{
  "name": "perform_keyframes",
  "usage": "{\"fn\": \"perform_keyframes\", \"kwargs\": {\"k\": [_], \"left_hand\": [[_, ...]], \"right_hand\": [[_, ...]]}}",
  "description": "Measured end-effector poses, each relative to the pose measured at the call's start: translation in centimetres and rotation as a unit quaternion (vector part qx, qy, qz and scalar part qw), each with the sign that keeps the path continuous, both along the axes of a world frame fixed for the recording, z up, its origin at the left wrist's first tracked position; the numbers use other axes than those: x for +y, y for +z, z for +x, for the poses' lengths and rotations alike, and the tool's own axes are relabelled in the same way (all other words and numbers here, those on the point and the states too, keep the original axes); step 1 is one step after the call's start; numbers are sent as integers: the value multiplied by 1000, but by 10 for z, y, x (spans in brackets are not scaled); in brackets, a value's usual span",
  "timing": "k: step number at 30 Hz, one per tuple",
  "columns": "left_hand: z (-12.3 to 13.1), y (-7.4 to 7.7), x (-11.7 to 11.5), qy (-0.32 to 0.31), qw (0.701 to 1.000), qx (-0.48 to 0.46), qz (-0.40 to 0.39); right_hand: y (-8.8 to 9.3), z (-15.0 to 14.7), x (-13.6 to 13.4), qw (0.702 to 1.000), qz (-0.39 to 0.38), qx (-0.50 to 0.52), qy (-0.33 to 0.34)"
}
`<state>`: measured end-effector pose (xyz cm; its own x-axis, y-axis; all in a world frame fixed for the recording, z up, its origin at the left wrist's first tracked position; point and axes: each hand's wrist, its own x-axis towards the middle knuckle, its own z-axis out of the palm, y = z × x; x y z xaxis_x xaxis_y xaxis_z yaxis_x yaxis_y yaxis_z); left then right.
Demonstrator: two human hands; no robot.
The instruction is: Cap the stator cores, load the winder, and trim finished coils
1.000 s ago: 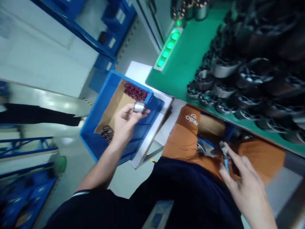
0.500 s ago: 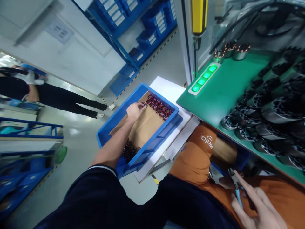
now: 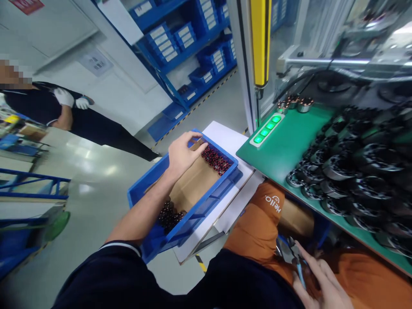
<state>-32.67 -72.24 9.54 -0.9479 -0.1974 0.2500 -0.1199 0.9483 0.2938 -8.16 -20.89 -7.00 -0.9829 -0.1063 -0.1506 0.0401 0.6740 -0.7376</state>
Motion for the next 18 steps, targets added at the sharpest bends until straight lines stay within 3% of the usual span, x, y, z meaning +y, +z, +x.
{"fn": "perform_keyframes", "kwargs": {"k": [3, 6, 9, 11, 14, 18], "left_hand": [[0, 49, 69, -147, 981, 123, 34], [5, 92, 148, -313, 905, 275, 83], [6, 122, 222, -406, 853, 299, 131], [3, 132, 271, -461, 824, 289, 154], [-4, 136, 343, -528, 782, 284, 169], [-17, 123, 416, -544, 783, 250, 170]], "right_hand": [[24, 1, -16, 999, -31, -21, -6], [56, 8, -29, 995, -46, -94, -1], [77, 14, -31, 991, -35, -128, -26], [82, 20, -26, 990, -23, -129, -49], [87, 32, -18, 989, -17, -133, -69], [89, 45, -12, 987, -21, -133, -83]]}}
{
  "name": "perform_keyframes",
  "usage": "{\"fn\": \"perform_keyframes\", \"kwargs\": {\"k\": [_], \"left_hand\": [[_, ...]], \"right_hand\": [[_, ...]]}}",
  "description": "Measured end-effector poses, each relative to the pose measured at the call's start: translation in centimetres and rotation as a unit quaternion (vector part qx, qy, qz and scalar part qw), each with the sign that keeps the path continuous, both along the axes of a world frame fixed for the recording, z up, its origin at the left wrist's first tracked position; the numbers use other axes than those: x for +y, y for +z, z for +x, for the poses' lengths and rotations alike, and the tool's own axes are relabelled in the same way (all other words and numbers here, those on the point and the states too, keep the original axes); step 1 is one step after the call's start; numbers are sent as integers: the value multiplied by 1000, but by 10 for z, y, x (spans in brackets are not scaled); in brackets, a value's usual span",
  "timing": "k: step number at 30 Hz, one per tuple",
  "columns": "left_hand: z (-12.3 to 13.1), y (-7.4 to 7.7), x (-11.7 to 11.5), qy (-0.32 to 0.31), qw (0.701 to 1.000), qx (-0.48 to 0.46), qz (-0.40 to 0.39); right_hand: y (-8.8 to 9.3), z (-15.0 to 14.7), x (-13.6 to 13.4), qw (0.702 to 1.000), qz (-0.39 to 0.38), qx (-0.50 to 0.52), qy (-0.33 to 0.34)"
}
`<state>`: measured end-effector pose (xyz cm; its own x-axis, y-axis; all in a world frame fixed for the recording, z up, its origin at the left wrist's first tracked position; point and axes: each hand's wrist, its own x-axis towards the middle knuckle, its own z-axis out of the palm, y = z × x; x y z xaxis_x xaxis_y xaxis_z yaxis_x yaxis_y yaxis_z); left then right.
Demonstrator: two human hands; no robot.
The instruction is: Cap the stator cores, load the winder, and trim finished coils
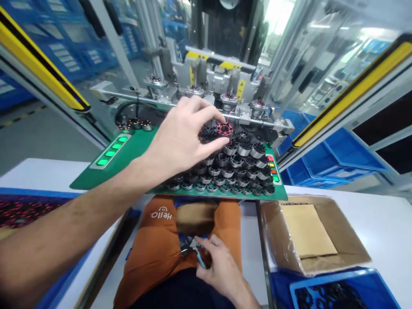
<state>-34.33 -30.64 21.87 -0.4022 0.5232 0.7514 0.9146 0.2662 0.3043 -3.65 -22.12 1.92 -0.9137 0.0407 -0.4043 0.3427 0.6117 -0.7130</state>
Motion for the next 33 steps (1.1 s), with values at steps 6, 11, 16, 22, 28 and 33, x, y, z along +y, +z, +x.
{"fn": "perform_keyframes", "kwargs": {"k": [6, 11, 16, 22, 28, 33], "left_hand": [[-15, -13, 44, 15, 999, -47, -13], [-9, 6, 32, 20, 999, -44, -6], [52, 11, -34, -86, 974, -171, 118], [121, -66, -105, -93, 953, -277, 76], [145, -122, -127, -15, 963, -265, 56], [147, -126, -143, 4, 971, -237, 18]], "right_hand": [[2, 4, 1, 1000, -6, 3, -4], [0, 5, 1, 1000, -4, 10, -2], [-4, 2, 6, 998, -23, 47, -17], [7, 5, 9, 986, -78, 121, -81], [42, -9, -2, 965, -123, 225, -57], [52, -25, -14, 961, -156, 228, -25]]}}
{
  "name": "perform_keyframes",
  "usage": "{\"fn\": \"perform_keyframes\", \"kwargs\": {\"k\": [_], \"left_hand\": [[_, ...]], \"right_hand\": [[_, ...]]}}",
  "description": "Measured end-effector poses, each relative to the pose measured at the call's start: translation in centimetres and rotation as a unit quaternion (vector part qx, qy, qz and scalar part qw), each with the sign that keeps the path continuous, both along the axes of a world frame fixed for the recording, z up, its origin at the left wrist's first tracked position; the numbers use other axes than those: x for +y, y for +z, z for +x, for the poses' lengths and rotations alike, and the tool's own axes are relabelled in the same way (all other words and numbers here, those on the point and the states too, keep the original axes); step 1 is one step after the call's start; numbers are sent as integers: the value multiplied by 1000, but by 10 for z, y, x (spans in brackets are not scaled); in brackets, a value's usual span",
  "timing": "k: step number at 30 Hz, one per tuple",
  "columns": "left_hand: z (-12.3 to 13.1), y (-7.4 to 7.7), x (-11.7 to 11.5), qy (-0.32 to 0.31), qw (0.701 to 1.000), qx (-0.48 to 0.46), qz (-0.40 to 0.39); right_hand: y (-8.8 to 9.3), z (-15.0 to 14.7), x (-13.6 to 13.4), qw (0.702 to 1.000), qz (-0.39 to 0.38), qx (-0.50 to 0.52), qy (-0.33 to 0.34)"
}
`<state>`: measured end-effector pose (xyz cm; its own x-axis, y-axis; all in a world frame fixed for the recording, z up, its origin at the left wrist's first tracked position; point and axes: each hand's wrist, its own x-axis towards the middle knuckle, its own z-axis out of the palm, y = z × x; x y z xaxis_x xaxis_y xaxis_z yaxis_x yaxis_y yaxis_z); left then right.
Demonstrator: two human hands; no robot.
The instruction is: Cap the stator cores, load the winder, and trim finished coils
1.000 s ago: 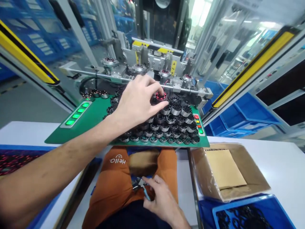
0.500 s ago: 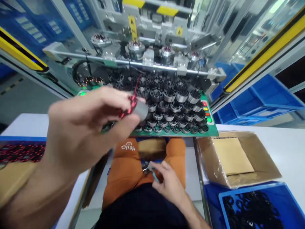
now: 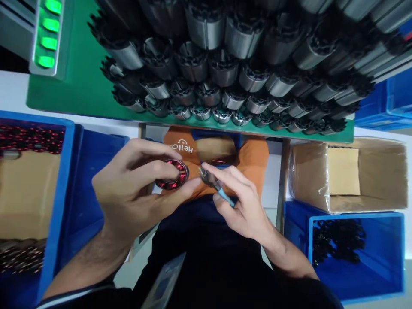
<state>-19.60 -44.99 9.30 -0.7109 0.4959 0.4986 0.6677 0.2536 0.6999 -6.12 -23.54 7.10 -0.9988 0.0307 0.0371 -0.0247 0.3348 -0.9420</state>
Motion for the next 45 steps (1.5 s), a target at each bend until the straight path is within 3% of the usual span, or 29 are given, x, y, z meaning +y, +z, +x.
{"fn": "perform_keyframes", "kwargs": {"k": [10, 17, 24, 28, 30, 35, 41, 45], "left_hand": [[-1, -8, -11, -21, 1000, -6, -5], [1, -9, -13, -17, 1000, -21, -6], [5, -17, -14, -9, 1000, -27, 3], [6, -30, -13, 3, 992, -122, 38], [6, -39, -11, 5, 969, -230, 88], [9, -49, -3, -12, 872, -431, 231], [13, -35, 11, -22, 775, -564, 286], [13, -26, 19, -57, 747, -581, 319]], "right_hand": [[2, -8, -1, 1000, -9, -13, 26], [0, -7, -7, 999, 37, 12, -7], [-8, -17, -12, 999, 27, 22, -22], [-17, -22, -9, 998, 27, -23, -51], [-20, -22, -6, 996, 62, -34, -59], [-24, -18, -1, 981, 175, 48, -66], [-25, -20, 0, 935, 298, 175, -81], [-22, -21, 2, 927, 308, 190, -94]]}}
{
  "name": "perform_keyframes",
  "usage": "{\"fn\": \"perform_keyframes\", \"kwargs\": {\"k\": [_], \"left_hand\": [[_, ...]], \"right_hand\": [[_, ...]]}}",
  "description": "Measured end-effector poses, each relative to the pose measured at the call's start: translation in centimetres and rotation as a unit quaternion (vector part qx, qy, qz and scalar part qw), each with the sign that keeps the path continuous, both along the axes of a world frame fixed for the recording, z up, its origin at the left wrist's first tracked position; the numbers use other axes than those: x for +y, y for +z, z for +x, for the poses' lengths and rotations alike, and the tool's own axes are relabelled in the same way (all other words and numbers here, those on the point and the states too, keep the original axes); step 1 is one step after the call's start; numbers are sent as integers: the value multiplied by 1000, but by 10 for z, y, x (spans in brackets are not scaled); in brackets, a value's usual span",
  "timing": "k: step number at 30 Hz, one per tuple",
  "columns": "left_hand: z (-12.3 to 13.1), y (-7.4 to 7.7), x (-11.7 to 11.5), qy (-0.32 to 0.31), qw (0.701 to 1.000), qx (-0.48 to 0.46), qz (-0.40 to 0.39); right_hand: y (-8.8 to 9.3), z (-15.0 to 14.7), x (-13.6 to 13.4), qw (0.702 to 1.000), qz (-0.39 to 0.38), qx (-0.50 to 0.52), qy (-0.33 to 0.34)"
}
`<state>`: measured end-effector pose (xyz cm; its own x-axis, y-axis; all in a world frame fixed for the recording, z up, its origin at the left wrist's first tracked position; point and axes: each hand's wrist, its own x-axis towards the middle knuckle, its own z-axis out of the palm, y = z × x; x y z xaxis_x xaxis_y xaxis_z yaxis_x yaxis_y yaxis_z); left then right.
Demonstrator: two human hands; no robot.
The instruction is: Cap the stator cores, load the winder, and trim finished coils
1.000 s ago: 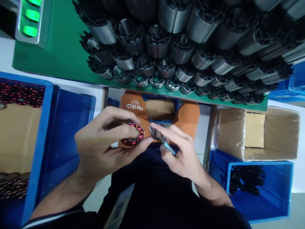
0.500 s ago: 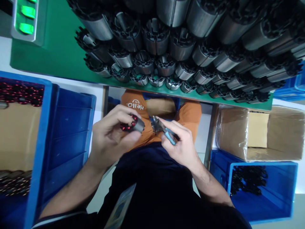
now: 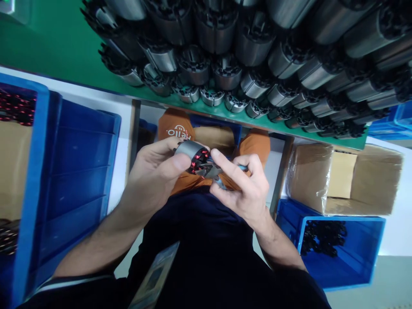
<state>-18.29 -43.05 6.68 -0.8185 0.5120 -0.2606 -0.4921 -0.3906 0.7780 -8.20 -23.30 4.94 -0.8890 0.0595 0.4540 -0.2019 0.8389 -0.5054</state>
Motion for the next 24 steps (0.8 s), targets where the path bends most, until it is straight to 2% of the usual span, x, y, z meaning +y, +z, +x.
{"fn": "perform_keyframes", "kwargs": {"k": [8, 17, 20, 24], "left_hand": [[0, -3, 8, -9, 999, -8, 49], [-1, -8, 8, 14, 1000, 15, -13], [-4, -24, 13, 43, 997, 28, -56], [-8, -60, 20, 85, 992, 8, -91]], "right_hand": [[-2, 4, 7, 999, -41, -11, 10], [-9, 5, 10, 997, -59, -42, 17], [-13, 3, 10, 993, -83, -86, 26], [-33, -10, 17, 970, -114, -213, 12]]}}
